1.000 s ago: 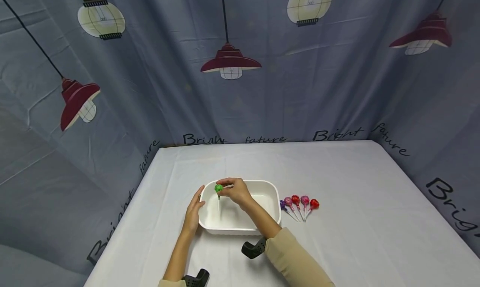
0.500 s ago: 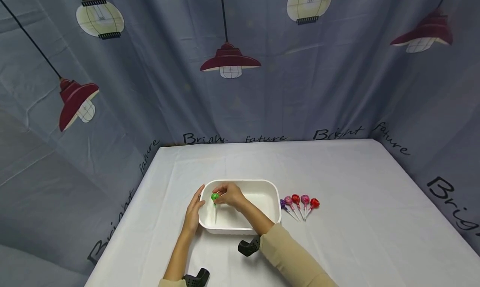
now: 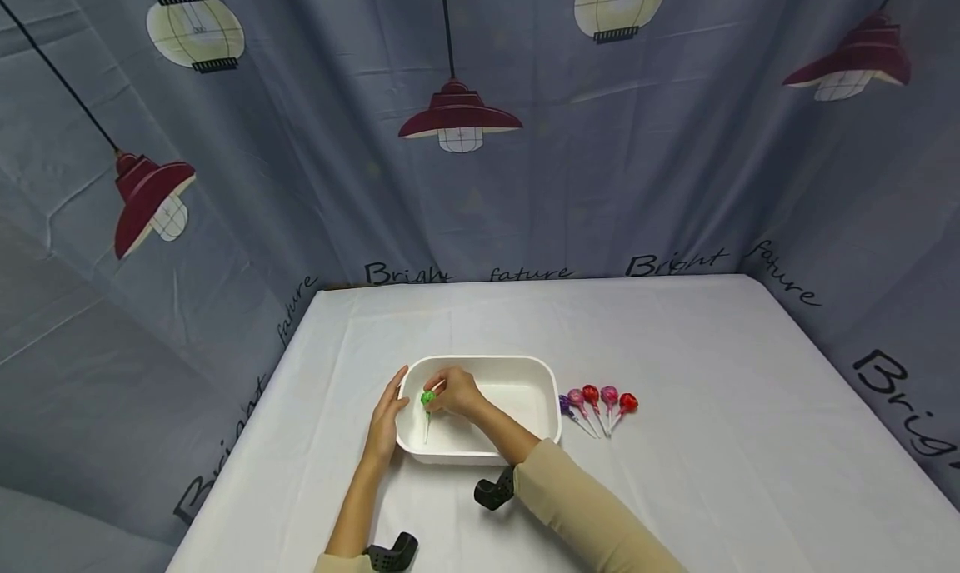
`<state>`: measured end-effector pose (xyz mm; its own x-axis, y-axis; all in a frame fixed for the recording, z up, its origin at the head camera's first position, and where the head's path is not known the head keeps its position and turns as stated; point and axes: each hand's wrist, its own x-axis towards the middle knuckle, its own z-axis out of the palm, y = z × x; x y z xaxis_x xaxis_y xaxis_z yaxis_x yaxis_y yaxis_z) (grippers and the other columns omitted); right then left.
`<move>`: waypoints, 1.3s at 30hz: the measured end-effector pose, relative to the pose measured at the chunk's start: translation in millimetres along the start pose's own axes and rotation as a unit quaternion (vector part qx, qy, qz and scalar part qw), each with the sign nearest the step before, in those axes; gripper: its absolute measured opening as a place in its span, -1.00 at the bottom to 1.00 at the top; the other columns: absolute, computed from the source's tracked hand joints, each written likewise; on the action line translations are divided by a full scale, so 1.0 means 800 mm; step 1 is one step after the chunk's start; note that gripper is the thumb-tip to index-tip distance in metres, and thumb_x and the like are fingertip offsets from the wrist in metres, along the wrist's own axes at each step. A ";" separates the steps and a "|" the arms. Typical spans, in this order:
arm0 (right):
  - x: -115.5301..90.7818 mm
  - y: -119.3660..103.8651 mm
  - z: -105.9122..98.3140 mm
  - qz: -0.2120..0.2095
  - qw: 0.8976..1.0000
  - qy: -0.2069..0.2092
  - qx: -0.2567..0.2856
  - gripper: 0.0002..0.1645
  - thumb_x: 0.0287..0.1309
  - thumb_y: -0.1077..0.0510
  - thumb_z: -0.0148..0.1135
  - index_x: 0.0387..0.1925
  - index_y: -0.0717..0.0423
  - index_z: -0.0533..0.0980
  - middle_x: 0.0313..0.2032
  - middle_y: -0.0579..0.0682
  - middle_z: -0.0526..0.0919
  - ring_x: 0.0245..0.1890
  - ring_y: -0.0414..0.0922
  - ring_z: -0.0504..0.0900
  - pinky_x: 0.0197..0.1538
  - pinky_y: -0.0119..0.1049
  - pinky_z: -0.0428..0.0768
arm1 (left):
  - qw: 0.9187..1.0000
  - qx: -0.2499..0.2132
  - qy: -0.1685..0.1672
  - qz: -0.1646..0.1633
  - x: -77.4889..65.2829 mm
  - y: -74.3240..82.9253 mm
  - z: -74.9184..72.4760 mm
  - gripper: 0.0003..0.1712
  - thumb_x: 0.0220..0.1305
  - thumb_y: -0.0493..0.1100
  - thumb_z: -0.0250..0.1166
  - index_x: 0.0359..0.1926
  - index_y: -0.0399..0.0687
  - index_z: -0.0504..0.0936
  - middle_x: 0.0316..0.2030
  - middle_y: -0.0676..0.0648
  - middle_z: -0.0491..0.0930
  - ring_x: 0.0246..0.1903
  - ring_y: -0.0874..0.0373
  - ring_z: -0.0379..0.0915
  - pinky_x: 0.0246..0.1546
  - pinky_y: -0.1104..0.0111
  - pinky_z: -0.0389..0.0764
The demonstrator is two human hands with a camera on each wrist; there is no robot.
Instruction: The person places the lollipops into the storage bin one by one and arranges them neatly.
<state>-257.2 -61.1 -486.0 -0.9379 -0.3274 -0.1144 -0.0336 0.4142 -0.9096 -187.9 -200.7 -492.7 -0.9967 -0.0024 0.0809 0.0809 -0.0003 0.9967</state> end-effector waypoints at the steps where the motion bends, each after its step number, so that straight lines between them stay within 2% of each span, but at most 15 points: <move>1: 0.000 0.000 0.000 -0.001 1.000 0.001 -0.008 -0.67 -0.34 0.44 0.46 -0.37 0.30 0.62 -0.47 0.09 0.59 -0.54 -0.23 0.45 -0.53 -0.51 0.50 | 1.000 0.001 0.000 0.000 0.000 0.000 0.000 -0.40 0.33 -0.38 -0.20 0.39 -0.20 0.06 0.41 -0.19 -0.11 0.38 -0.02 -0.28 0.35 0.18 -0.18; 5: 0.000 0.000 0.001 -0.009 0.999 0.003 -0.031 -0.67 -0.34 0.41 0.48 -0.37 0.28 0.62 -0.48 0.07 0.60 -0.54 -0.24 0.44 -0.55 -0.53 0.43 | 1.000 0.007 0.000 -0.001 0.000 0.000 -0.001 -0.40 0.33 -0.38 -0.19 0.39 -0.20 0.06 0.41 -0.20 -0.12 0.38 -0.02 -0.29 0.35 0.17 -0.18; 17: 0.001 0.004 0.003 -0.025 0.998 0.010 -0.055 -0.70 -0.35 0.35 0.51 -0.42 0.23 0.62 -0.54 -0.03 0.58 -0.56 -0.26 0.43 -0.55 -0.54 0.42 | 1.000 0.002 -0.001 -0.004 0.000 0.000 0.000 -0.40 0.33 -0.38 -0.20 0.39 -0.19 0.06 0.41 -0.19 -0.12 0.38 -0.01 -0.25 0.35 0.20 -0.16; 25: 0.000 0.004 0.005 -0.037 0.997 0.007 -0.062 -0.71 -0.33 0.36 0.51 -0.43 0.23 0.60 -0.56 -0.03 0.56 -0.58 -0.26 0.42 -0.58 -0.55 0.42 | 1.000 -0.002 0.001 0.009 -0.001 0.004 0.001 -0.42 0.32 -0.42 -0.21 0.37 -0.30 0.06 0.39 -0.26 -0.12 0.37 -0.08 -0.28 0.34 0.17 -0.20; 36: -0.001 0.002 0.002 -0.045 0.995 0.001 -0.088 -0.69 -0.29 0.31 0.51 -0.39 0.21 0.59 -0.56 -0.05 0.55 -0.57 -0.26 0.42 -0.54 -0.52 0.41 | 1.000 0.000 -0.007 0.001 -0.001 0.003 0.000 -0.40 0.34 -0.38 -0.21 0.39 -0.22 0.04 0.41 -0.21 -0.15 0.38 -0.02 -0.32 0.35 0.18 -0.21; 39: -0.001 0.004 0.001 -0.049 0.994 -0.002 -0.095 -0.65 -0.30 0.29 0.52 -0.36 0.23 0.59 -0.57 -0.05 0.54 -0.63 -0.28 0.46 -0.56 -0.53 0.41 | 1.000 0.000 -0.014 -0.007 -0.001 0.002 -0.001 -0.40 0.35 -0.36 -0.22 0.40 -0.18 0.02 0.42 -0.16 -0.17 0.39 0.03 -0.32 0.36 0.21 -0.20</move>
<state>-256.3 -60.4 -488.8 -0.9259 -0.3765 -0.0306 -0.1896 0.5332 -0.8245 -187.0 -201.4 -490.9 -0.9974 0.0259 0.0676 0.0677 -0.0008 0.9977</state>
